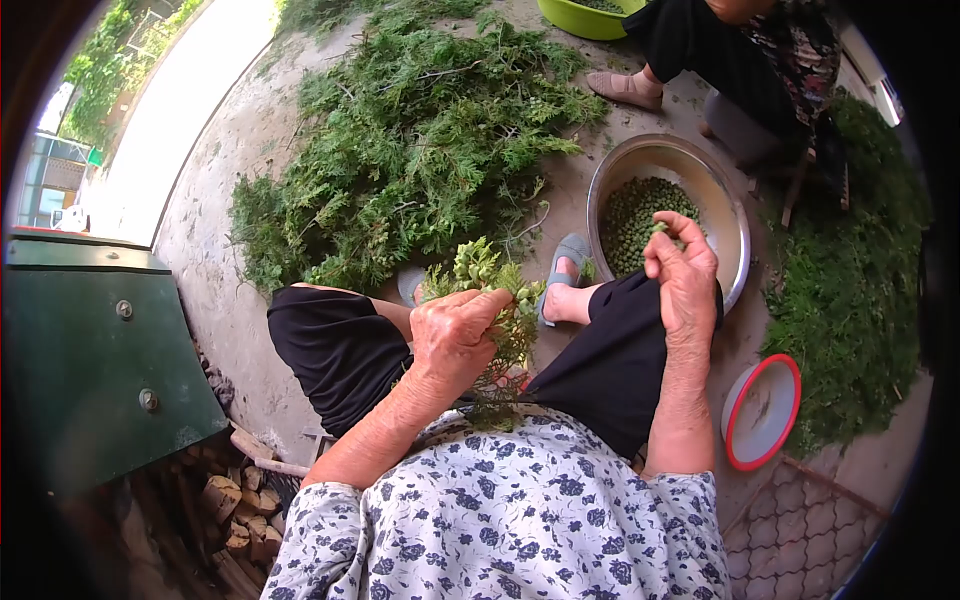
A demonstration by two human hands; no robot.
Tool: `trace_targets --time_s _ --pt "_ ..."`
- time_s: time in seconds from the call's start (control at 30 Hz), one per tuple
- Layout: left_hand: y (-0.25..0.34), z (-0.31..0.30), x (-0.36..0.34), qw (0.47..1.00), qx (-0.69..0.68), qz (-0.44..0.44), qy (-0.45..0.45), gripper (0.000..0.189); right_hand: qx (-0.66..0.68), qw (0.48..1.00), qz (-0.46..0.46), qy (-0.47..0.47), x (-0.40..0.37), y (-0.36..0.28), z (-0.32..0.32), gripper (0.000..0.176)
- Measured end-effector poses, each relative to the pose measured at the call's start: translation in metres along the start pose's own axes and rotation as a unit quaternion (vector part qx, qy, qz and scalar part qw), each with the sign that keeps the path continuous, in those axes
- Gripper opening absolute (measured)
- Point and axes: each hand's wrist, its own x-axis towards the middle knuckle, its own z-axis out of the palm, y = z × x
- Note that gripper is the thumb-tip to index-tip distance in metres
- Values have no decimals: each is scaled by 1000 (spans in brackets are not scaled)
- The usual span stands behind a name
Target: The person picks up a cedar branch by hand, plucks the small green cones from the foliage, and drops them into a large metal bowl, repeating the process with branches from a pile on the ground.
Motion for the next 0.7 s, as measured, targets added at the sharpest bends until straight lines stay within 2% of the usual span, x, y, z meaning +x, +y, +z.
trace_targets --time_s 0.03,0.07,0.1,0.17,0.27,0.3,0.33,0.37,0.43,0.57,0.63,0.7 --pt "0 -1 0 1000 -1 8 6 20 -97 993 -25 57 4 -7 -14 26" --pt "0 -1 0 1000 -2 8 7 20 -218 970 -84 72 13 -6 -38 34" --pt "1 -1 0 1000 1 4 1 19 -455 869 -162 110 13 -17 -43 37" --pt "-1 2 0 1000 1 1 -6 18 -602 745 -218 186 18 -15 -58 33" --pt "-7 7 -2 997 -75 -19 7 18 -572 766 -233 178 14 -21 -54 28" --pt "-6 5 -1 996 -87 -24 -8 18 -496 822 -241 144 11 -19 -45 23" --pt "-5 4 0 994 -98 -29 -24 17 -358 918 -148 79 5 -18 -31 21" --pt "-4 4 0 995 -97 -28 -27 17 -205 977 -50 12 -2 -15 -13 19" --pt "-2 5 0 990 -129 -48 -10 17 -145 982 8 -122 -17 -9 19 17" --pt "-3 5 -3 990 -121 -75 -11 13 -214 938 -57 -266 -34 7 57 21" --pt "-4 4 -2 992 -114 -53 -11 16 -234 932 -22 -276 -38 9 60 24" --pt "-4 4 -3 993 -107 -53 -15 17 -200 947 96 -233 -39 8 60 20"
